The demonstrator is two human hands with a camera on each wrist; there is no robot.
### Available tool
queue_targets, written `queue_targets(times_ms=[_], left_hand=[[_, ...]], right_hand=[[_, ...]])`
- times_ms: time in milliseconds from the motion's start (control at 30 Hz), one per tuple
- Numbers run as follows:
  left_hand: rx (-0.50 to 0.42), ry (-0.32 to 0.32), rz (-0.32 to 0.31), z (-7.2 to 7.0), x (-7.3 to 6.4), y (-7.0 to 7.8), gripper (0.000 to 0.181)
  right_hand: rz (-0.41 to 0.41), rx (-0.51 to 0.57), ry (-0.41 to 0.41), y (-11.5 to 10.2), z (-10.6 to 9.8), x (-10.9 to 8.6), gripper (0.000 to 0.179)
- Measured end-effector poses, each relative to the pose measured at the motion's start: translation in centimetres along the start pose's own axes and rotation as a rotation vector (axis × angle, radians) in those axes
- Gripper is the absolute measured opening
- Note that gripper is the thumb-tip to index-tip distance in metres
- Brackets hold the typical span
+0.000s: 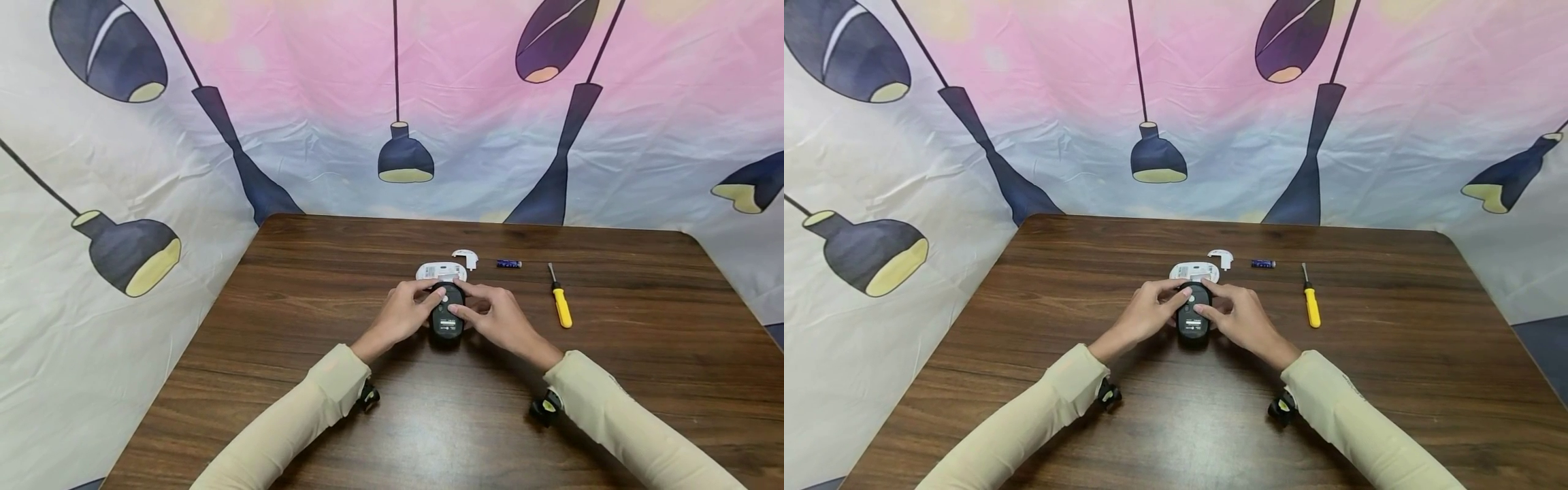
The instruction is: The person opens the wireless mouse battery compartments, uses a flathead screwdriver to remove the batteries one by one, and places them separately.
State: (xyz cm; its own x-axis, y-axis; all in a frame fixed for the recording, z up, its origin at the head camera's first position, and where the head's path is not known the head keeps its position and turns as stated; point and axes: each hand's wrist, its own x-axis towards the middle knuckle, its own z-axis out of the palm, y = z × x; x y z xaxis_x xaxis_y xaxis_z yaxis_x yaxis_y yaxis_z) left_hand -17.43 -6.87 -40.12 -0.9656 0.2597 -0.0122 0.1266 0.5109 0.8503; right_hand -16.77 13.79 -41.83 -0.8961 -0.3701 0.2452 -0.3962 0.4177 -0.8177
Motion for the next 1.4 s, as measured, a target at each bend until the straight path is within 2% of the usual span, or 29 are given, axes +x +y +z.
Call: queue_targets(times_ms=[167, 533, 833, 933, 1167, 1400], left_hand=[[0.007, 0.011, -0.004, 0.12, 0.02, -0.08, 0.040], [0.056, 0.045, -0.022, 0.29, 0.01, -0.17, 0.039], [0.010, -0.006, -0.032, 0.15, -0.18, -0.16, 0.042], [-0.039, -0.048, -0.024, 0.07, -0.28, -0.19, 0.043], [-0.253, -0.185, -0.055, -0.27, -0.27, -0.41, 0.047], [-0.345, -0.229, -0.087, -0.43, -0.35, -0.68, 0.053]], right_hand=[[0.026, 0.032, -0.007, -0.17, 0.16, 0.06, 0.051], [0.066, 0.014, 0.013, -0.34, 0.43, 0.34, 0.048], [0.092, 0.032, -0.007, -0.50, 0.24, 0.40, 0.048], [0.098, 0.030, -0.014, -0.56, 0.16, 0.45, 0.047], [0.125, 0.053, -0.035, -0.68, -0.04, 0.55, 0.047], [0.130, 0.062, -0.047, -0.70, -0.18, 0.56, 0.047]])
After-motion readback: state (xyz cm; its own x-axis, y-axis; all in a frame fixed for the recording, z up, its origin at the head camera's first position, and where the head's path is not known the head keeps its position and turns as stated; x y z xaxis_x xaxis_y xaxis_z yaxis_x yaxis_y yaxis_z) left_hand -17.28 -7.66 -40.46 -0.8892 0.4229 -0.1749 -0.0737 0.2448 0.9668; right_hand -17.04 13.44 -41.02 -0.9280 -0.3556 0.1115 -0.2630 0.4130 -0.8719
